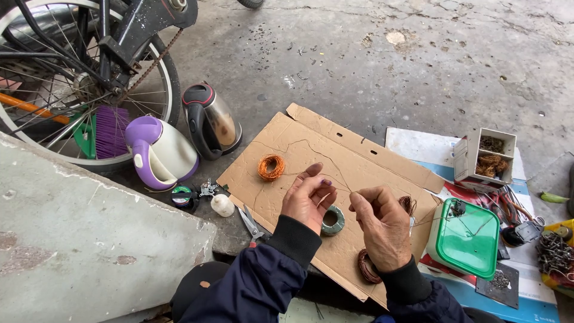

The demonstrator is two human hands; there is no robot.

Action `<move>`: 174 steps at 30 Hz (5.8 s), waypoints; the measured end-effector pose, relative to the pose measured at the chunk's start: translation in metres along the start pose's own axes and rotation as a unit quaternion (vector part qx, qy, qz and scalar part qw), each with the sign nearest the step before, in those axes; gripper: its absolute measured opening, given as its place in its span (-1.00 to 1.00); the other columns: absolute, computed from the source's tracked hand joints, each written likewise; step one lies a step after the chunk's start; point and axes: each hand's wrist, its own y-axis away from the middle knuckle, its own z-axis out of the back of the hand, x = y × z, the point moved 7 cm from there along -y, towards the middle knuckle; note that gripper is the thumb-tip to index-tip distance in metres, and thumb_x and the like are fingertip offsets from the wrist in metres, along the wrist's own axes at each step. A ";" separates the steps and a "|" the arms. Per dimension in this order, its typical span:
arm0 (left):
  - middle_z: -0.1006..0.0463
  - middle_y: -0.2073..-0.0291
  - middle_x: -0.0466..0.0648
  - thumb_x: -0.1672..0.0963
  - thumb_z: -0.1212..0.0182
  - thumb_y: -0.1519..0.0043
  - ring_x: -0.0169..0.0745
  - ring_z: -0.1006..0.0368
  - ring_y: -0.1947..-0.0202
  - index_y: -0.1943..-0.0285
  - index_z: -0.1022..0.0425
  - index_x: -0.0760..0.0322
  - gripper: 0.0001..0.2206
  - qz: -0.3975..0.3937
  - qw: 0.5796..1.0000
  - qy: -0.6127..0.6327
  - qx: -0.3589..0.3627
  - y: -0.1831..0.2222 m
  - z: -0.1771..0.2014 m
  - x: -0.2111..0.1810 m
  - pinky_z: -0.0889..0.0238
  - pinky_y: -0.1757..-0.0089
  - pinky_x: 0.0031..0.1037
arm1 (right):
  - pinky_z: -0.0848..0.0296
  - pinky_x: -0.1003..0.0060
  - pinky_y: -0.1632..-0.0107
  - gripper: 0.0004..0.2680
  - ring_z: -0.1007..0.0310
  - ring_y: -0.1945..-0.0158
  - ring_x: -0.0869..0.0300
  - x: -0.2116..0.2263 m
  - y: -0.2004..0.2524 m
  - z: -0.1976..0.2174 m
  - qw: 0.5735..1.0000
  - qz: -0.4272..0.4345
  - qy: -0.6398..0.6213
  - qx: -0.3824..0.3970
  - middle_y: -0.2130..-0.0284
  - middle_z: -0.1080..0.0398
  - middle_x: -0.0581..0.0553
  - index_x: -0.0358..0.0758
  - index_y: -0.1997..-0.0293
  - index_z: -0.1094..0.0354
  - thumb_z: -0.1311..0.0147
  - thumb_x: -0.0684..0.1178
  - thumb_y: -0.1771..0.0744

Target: The person is untangling and winding thin copper wire onto a small spool or core, likely for electronics repair.

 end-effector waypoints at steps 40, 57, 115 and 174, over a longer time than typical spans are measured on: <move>-0.75 0.44 0.05 0.08 -0.46 -0.25 -0.23 -0.69 0.51 -0.33 -0.65 0.33 -0.54 -0.208 0.959 -0.194 -0.005 0.046 -0.027 -0.075 -0.29 0.60 -0.65 | -0.35 0.39 0.42 -0.90 -0.34 0.46 0.23 -0.027 0.003 0.001 0.985 -0.128 -0.103 0.055 0.43 -0.53 -0.21 -0.42 0.13 -0.55 -0.26 -0.15 -0.40; -0.74 0.41 0.06 0.03 -0.42 -0.31 -0.24 -0.68 0.47 -0.17 -0.68 0.26 -0.67 -0.139 0.986 -0.095 0.016 0.014 -0.026 -0.097 -0.52 0.45 -0.60 | -0.40 0.38 0.42 -0.90 -0.38 0.46 0.25 -0.005 0.008 0.004 0.996 -0.065 -0.031 0.044 0.45 -0.54 -0.14 -0.38 0.15 -0.57 -0.27 -0.13 -0.39; -0.74 0.12 0.14 0.14 -0.31 -0.37 -0.15 -0.75 0.31 -0.43 -0.49 0.36 -0.57 -0.148 0.961 -0.210 0.106 -0.011 -0.009 -0.102 -0.40 0.55 -0.67 | -0.43 0.33 0.39 -0.83 -0.41 0.50 0.22 -0.022 -0.014 0.000 0.954 -0.083 0.277 0.082 0.46 -0.57 -0.07 -0.26 0.13 -0.59 -0.22 0.03 -0.40; -0.68 0.46 0.01 -0.29 0.01 -0.42 -0.24 -0.56 0.57 -0.09 -0.64 0.19 -0.38 -0.136 0.941 -0.287 -0.120 -0.032 0.066 -0.176 -0.42 0.58 -0.57 | -0.51 0.28 0.46 -0.88 -0.48 0.62 0.14 0.006 0.004 -0.006 0.984 0.033 0.157 0.076 0.71 -0.53 -0.07 -0.13 0.17 -0.54 -0.15 -0.01 -0.48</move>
